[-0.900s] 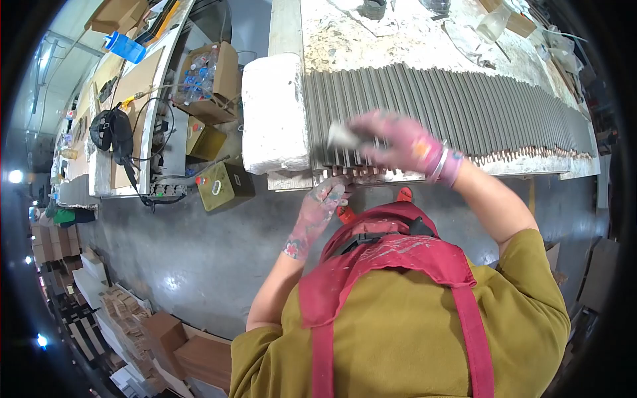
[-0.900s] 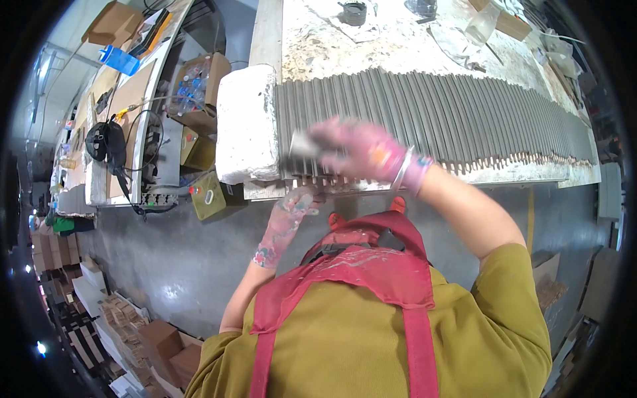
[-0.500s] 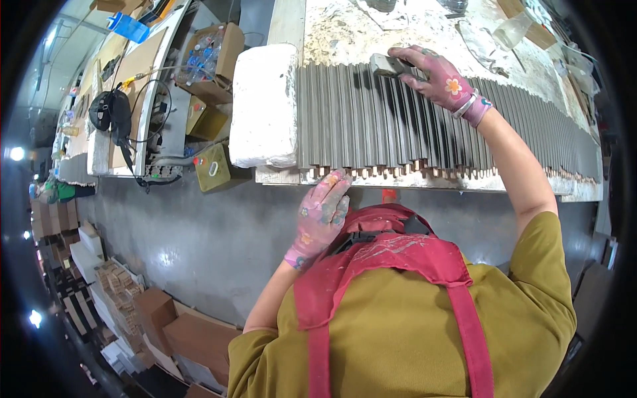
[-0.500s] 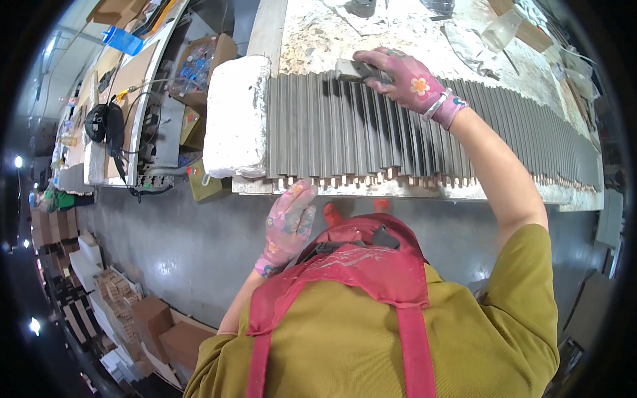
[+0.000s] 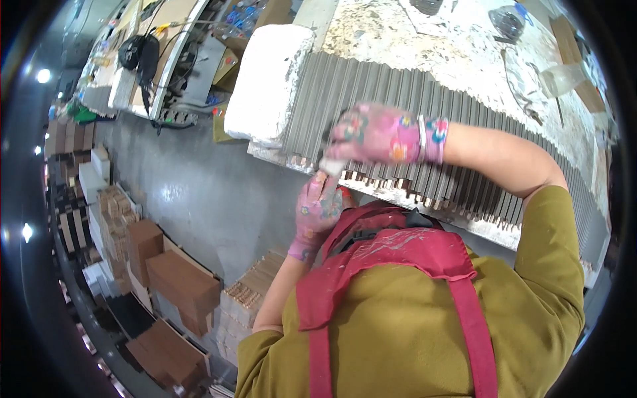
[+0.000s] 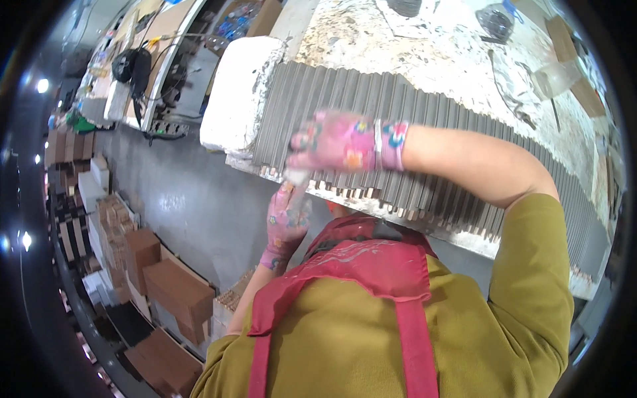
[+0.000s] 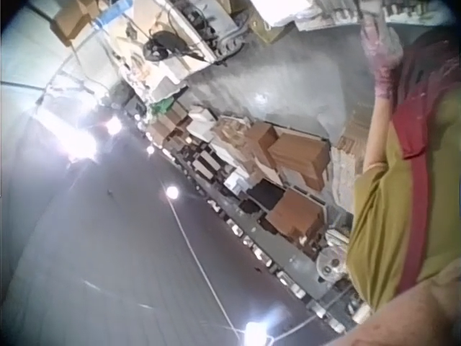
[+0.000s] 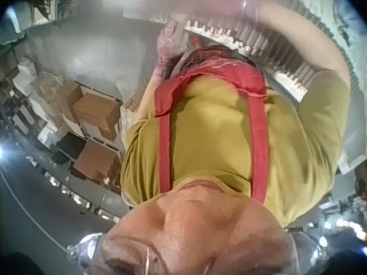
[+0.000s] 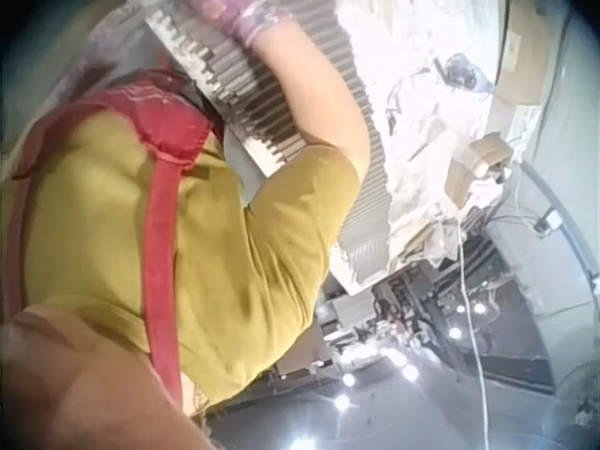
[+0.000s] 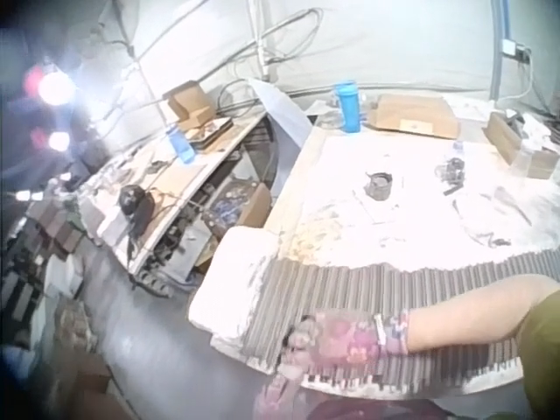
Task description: The person wipes a row of bamboo slats using a white cloth, then picks up and inspects a small dark stone-like object, and finally moves the row of slats along the workbench.
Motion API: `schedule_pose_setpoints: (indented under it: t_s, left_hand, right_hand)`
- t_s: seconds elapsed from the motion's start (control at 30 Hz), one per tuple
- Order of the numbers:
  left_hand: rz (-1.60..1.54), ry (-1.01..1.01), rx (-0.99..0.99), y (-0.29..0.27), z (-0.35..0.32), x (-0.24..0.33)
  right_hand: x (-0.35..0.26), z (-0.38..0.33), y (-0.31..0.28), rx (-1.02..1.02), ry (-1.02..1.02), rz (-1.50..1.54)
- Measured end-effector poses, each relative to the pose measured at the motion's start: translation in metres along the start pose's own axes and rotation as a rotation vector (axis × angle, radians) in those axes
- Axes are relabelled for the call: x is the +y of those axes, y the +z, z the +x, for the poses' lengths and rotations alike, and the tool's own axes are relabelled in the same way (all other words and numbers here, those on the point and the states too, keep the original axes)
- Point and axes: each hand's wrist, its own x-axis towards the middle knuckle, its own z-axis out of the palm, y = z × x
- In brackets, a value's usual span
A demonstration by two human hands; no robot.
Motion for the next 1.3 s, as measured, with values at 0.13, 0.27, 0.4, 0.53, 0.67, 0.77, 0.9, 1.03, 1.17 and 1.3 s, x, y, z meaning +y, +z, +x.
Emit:
schedule_pose_setpoints:
  t_s: [0.13,0.27,0.4,0.53,0.67,0.77,0.9,1.03,1.17,1.3]
  left_hand:
    - [-0.05,-0.029,0.116,-0.002,0.003,0.014]
    - [0.007,-0.086,0.102,0.007,-0.005,0.018]
    - [-0.031,-0.043,0.142,0.006,-0.001,0.018]
    - [-0.021,-0.076,0.13,0.006,-0.003,0.021]
    - [-0.003,-0.08,0.144,0.007,0.0,0.022]
    - [-0.005,-0.061,0.146,0.006,0.001,0.024]
    - [-0.001,-0.098,0.148,0.007,-0.002,0.025]
    - [-0.008,-0.124,0.14,0.006,-0.006,0.026]
    - [-0.018,-0.107,0.121,0.004,-0.001,0.03]
    - [-0.021,-0.164,0.107,0.0,-0.001,0.034]
  right_hand:
    - [0.048,0.003,-0.009,0.17,0.134,-0.037]
    - [0.002,0.01,0.016,0.156,-0.153,-0.035]
    - [0.039,0.011,0.008,0.15,0.055,-0.13]
    - [0.023,0.015,0.003,0.063,0.034,-0.025]
    - [0.023,0.009,0.018,0.128,-0.095,-0.017]
    - [0.087,0.005,0.011,0.221,0.188,0.038]
    - [0.089,0.0,0.001,0.279,0.251,-0.066]
    - [0.029,0.004,0.007,0.141,-0.037,-0.022]
    - [0.126,0.0,0.004,0.193,0.383,-0.001]
    - [0.136,-0.001,-0.005,0.259,0.488,-0.018]
